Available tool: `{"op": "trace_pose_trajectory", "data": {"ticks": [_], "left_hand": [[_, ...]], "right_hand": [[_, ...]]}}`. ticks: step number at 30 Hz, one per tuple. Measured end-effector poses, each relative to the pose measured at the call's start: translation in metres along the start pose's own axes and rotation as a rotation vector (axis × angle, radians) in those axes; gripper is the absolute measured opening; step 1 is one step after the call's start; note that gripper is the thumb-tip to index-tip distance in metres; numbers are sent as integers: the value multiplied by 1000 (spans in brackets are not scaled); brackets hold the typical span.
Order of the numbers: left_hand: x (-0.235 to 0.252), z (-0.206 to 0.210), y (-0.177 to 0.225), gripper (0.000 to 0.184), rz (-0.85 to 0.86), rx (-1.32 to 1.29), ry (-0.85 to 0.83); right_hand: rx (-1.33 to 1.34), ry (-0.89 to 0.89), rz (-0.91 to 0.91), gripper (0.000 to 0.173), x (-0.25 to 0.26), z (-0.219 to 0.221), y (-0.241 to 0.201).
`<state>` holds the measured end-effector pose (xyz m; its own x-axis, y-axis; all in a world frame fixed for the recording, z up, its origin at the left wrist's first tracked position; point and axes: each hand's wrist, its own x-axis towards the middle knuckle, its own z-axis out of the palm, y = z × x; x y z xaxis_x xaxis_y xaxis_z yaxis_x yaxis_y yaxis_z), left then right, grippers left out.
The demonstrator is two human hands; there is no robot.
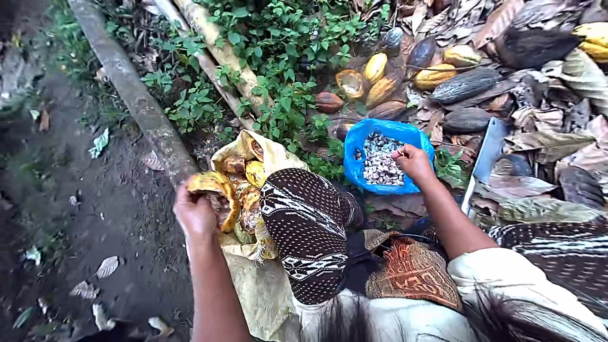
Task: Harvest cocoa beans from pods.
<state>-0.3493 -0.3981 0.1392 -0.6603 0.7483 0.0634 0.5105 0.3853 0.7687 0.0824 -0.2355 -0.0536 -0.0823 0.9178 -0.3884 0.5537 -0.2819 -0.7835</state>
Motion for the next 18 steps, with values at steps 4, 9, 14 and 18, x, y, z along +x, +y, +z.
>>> {"op": "trace_pose_trajectory", "data": {"ticks": [4, 9, 14, 18], "left_hand": [[8, 20, -53, 41, -48, 285, 90], [8, 37, -117, 31, -105, 614, -219], [11, 17, -133, 28, -203, 708, -457], [35, 16, -98, 31, -189, 749, -374]], "right_hand": [[-22, -53, 14, 22, -4, 0, -2], [-143, -72, 14, 21, -8, -6, 5], [-215, -89, 20, 22, -1, -7, 24], [67, -60, 192, 25, 14, -13, 23]]}}
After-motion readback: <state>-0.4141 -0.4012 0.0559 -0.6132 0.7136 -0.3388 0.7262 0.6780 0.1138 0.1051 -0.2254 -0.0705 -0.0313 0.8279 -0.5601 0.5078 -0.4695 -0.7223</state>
